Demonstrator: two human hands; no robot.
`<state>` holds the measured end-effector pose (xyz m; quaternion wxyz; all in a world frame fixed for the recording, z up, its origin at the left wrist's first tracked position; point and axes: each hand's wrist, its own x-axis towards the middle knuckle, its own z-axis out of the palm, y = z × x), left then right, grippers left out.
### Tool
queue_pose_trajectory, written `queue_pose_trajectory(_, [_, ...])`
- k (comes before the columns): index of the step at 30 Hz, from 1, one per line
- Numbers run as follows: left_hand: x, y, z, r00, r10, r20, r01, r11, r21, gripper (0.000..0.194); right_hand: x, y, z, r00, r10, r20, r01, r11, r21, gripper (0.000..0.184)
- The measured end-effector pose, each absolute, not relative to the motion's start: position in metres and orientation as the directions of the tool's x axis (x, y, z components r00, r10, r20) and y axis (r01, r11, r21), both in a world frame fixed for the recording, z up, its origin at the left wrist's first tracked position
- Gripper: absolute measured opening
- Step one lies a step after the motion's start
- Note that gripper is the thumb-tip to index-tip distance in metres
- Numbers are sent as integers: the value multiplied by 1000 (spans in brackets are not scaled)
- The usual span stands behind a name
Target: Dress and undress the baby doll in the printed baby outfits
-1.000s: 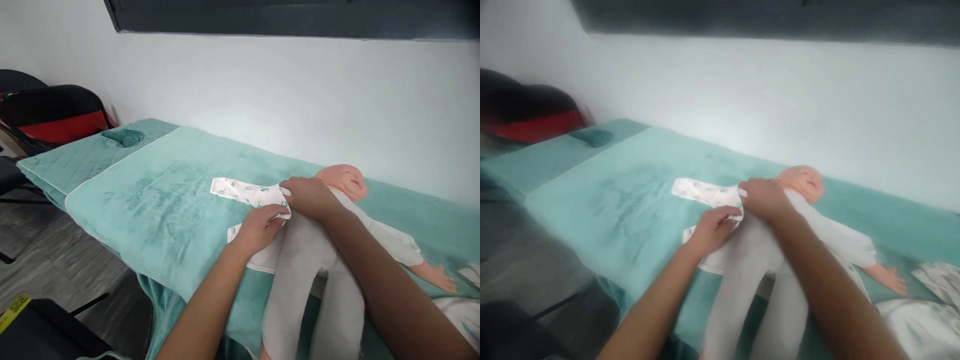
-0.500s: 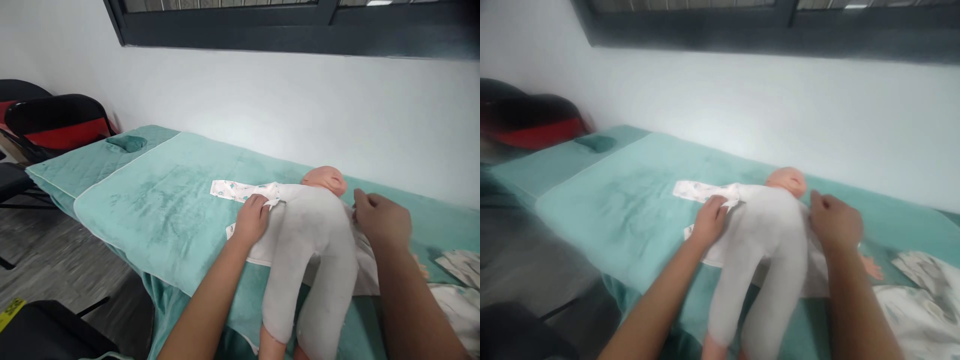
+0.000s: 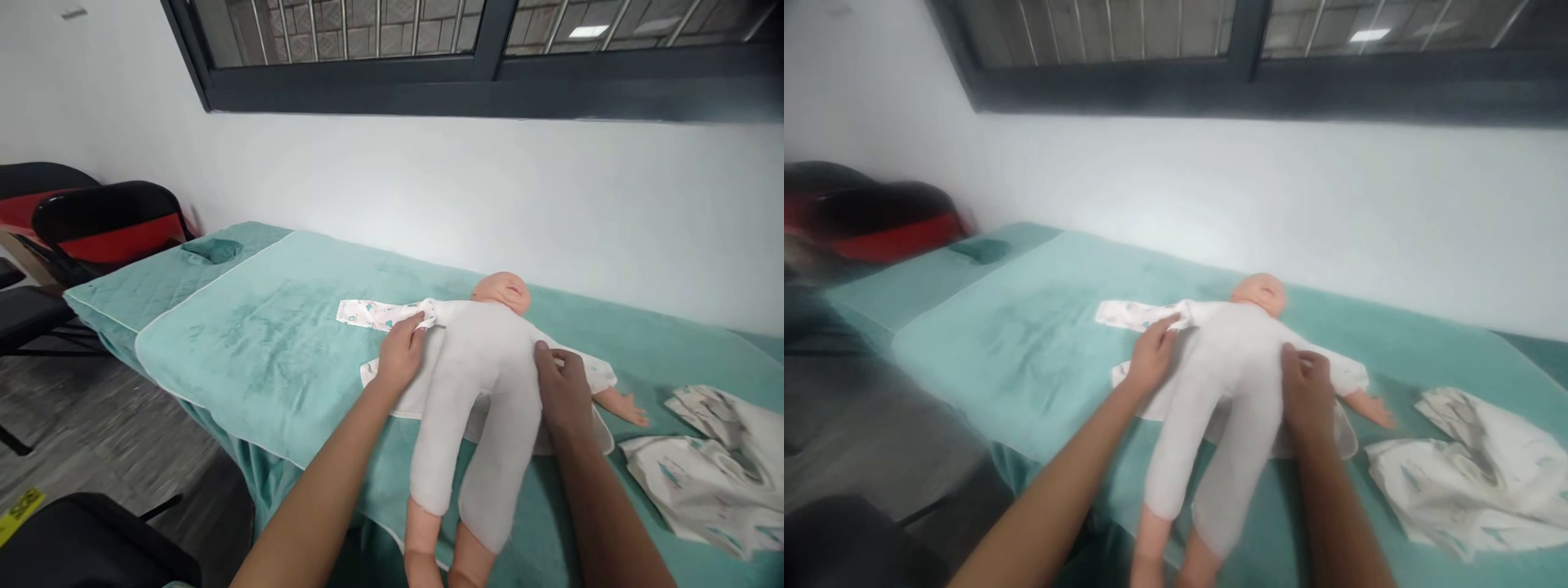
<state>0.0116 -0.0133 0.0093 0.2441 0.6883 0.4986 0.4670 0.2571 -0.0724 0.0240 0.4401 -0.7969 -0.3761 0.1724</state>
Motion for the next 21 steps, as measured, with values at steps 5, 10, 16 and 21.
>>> queue_pose_trajectory(5, [25, -10, 27, 35, 939, 342, 336, -333, 881, 29, 249, -71, 18, 557, 822, 120, 307, -69, -949, 61])
queue_pose_trajectory(10, [38, 9, 46, 35, 936, 350, 307, -343, 888, 22, 246, -69, 8, 341, 926, 160, 191, 99, -977, 56])
queue_pose_trajectory(16, [36, 6, 81, 165, 898, 408, 602, -419, 680, 21, 244, -67, 3, 113, 982, 150, 190, 126, -974, 50])
queue_pose_trajectory(21, [43, -29, 112, 203, 945, 256, 857, -298, 421, 23, 248, -63, 1, 13, 988, 153, 322, 141, -936, 43])
